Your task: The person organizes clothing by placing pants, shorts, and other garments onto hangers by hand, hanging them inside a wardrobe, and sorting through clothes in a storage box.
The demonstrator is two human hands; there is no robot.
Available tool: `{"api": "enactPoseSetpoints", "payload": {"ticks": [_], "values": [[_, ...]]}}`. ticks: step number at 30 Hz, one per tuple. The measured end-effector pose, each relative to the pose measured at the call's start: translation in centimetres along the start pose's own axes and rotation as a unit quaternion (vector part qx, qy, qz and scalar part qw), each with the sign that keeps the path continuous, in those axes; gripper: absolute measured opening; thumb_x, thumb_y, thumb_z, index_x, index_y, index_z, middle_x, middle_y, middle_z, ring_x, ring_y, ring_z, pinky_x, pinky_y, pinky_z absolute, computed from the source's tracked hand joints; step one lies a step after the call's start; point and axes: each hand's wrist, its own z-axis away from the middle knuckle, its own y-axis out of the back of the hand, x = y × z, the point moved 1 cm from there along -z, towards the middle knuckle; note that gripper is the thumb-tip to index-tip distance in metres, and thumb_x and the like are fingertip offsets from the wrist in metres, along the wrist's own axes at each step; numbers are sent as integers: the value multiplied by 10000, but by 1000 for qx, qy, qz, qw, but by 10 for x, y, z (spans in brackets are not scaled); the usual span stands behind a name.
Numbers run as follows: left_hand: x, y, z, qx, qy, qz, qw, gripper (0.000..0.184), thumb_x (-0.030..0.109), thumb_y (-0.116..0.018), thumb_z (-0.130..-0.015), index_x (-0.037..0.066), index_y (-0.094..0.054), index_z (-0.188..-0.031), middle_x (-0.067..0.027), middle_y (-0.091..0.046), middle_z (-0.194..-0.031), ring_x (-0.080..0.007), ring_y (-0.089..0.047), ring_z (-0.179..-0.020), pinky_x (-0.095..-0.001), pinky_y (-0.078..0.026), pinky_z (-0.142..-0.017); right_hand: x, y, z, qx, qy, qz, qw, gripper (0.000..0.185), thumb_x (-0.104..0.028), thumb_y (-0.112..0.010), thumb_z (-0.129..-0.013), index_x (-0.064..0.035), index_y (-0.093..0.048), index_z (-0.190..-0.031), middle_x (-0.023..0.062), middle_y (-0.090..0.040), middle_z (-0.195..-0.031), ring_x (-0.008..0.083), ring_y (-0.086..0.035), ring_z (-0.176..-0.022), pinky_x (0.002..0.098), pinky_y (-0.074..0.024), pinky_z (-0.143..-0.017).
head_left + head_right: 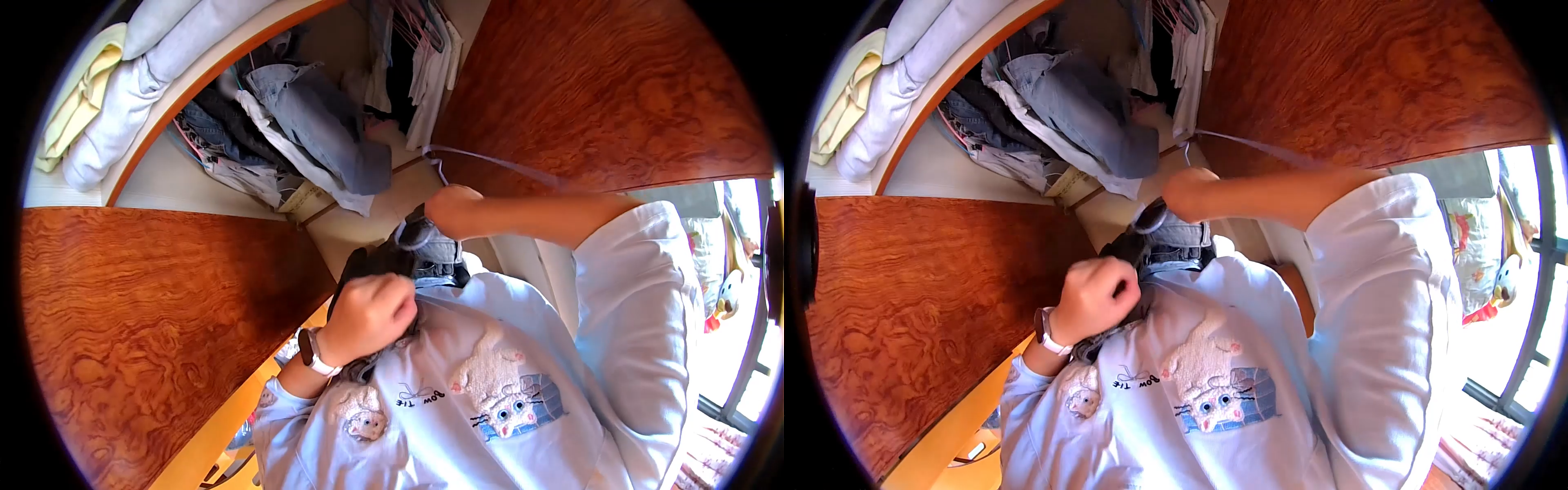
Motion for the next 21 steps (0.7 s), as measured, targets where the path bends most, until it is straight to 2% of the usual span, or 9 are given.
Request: {"api": "enactPoseSetpoints", "payload": {"ticks": [2, 6, 8, 11, 12, 14, 15, 18, 21], "values": [[2, 1, -15, 60, 47, -2, 997, 158, -36, -634, -610, 58, -520, -664, -41, -484, -540, -163, -463, -412, -270, -369, -416, -8, -7, 1, 197, -190, -126, 954, 168, -79, -524, -705, -51, -659, -801, 146, -639, -843, 280, -620, -831, 359, -496, -724], [-1, -8, -23, 130, 42, 23, 990, 173, -55, -644, -619, 53, -520, -673, -18, -450, -501, -106, -403, -385, -228, -322, -394, -17, 18, 2, 202, -192, -179, 944, 202, -88, -514, -660, -73, -645, -814, 163, -623, -840, 320, -593, -847, 409, -467, -735], [-6, -5, -16, 181, 131, 102, 969, 168, -77, -628, -700, 24, -495, -716, 38, -470, -538, 5, -401, -451, -161, -304, -402, -24, 47, 21, 218, -151, -152, 952, 185, -91, -511, -672, -71, -631, -811, 154, -621, -814, 319, -592, -831, 410, -467, -717], [-9, 6, -8, 214, 137, 150, 955, 163, -86, -611, -729, 9, -480, -747, 37, -475, -567, 10, -395, -479, -150, -303, -416, -26, 71, 44, 134, 58, -167, 975, 198, -206, -506, -771, -33, -598, -740, 116, -605, -738, 299, -587, -745, 397, -453, -619], [-6, 9, -5, 218, 136, 148, 955, 163, -86, -611, -729, 9, -480, -747, 37, -475, -567, 10, -395, -479, -150, -303, -416, -23, 77, 50, 134, 60, -163, 976, 198, -206, -506, -771, -33, -598, -740, 116, -605, -738, 299, -587, -745, 397, -453, -619], [1, 13, 0, 237, 121, 165, 950, 158, -69, -640, -691, 20, -513, -721, 0, -507, -549, -20, -395, -427, -168, -316, -407, -18, 79, 61, -108, 47, -265, 957, 261, -276, -503, -811, -34, -580, -747, 110, -601, -739, 292, -573, -728, 409, -423, -613], [3, 15, 2, 217, 81, 145, 962, 176, -100, -615, -714, 11, -482, -742, 12, -488, -596, 0, -377, -477, -157, -310, -420, -10, 65, 62, 14, 99, -250, 963, 319, -321, -495, -833, -25, -561, -734, 141, -581, -701, 321, -548, -687, 425, -402, -612], [7, 18, -1, 187, 66, 150, 969, 173, -96, -618, -713, 12, -485, -738, 10, -486, -591, -2, -379, -477, -158, -313, -421, -10, 64, 68, 191, 166, -226, 941, 318, -314, -501, -825, -17, -554, -726, 181, -548, -654, 358, -531, -667, 434, -404, -621], [11, 15, -4, 180, 97, 160, 966, 166, -87, -624, -712, 11, -491, -738, 17, -489, -587, -2, -386, -474, -159, -313, -421, -28, 71, 72, 264, 126, -201, 935, 254, -255, -516, -787, -17, -552, -704, 192, -539, -649, 373, -535, -681, 452, -407, -612]]}}
